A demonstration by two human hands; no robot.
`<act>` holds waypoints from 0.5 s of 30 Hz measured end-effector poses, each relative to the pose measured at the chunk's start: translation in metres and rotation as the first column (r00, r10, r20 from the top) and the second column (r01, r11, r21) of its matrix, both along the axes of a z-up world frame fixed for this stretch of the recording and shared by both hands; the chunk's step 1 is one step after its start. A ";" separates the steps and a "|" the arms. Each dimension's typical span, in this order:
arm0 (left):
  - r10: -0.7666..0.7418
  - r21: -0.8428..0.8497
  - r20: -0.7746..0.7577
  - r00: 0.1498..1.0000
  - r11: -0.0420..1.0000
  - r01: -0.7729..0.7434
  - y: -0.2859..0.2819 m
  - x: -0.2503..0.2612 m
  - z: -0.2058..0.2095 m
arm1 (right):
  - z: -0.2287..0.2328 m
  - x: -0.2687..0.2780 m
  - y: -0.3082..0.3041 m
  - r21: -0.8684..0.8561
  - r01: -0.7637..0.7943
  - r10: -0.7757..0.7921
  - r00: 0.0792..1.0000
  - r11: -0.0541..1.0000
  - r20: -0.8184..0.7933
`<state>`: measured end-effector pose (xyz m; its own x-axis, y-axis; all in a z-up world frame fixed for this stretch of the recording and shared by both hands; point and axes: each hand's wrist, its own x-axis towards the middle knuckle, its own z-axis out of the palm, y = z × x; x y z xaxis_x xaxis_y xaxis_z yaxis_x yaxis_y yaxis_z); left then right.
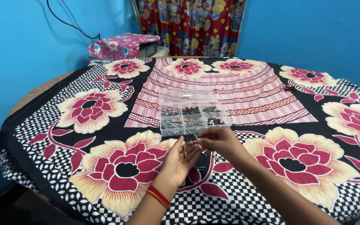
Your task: The person sorts small metal paperclips from a clear plastic compartmentalized box onto a floral-patterned tablecloth. They pick up clips individually or in small groups, separate them, and place them into the box's compartments. The person continues this repetitive sorting process until the box is full, then closes the lid.
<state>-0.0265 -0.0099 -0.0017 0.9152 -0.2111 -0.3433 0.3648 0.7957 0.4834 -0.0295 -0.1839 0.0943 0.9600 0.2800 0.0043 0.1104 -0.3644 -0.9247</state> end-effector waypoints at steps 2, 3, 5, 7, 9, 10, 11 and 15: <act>0.035 -0.065 -0.054 0.998 0.997 -0.039 -0.004 0.004 -0.005 | 0.007 -0.005 0.011 -0.110 0.005 0.007 0.994 0.994 0.109; 0.035 -0.099 -0.045 0.998 0.994 -0.040 -0.002 0.006 -0.008 | 0.010 -0.007 0.014 -0.163 0.013 0.014 0.986 0.986 0.163; 0.035 -0.167 -0.033 0.999 0.985 -0.040 0.004 0.012 -0.015 | 0.010 -0.014 0.011 -0.186 0.051 -0.019 0.985 0.981 0.170; 0.066 -0.188 0.003 0.998 0.980 -0.065 0.012 0.017 -0.019 | 0.005 -0.017 0.006 -0.228 0.064 -0.029 0.988 0.972 0.151; 0.097 -0.182 0.001 0.995 0.979 -0.095 0.022 0.017 -0.018 | -0.006 -0.019 -0.001 -0.286 0.052 -0.023 0.994 0.957 0.103; 0.112 -0.165 -0.017 0.994 0.980 -0.113 0.026 0.018 -0.014 | -0.014 -0.020 -0.003 -0.311 0.013 0.035 0.988 0.950 0.150; 0.128 -0.149 -0.034 0.991 0.980 -0.131 0.029 0.017 -0.009 | -0.022 -0.021 -0.005 -0.338 -0.024 0.094 0.977 0.941 0.194; 0.092 -0.113 -0.034 0.995 0.989 -0.095 0.035 0.009 0.007 | -0.044 -0.017 -0.008 -0.441 -0.121 0.345 0.811 0.889 0.473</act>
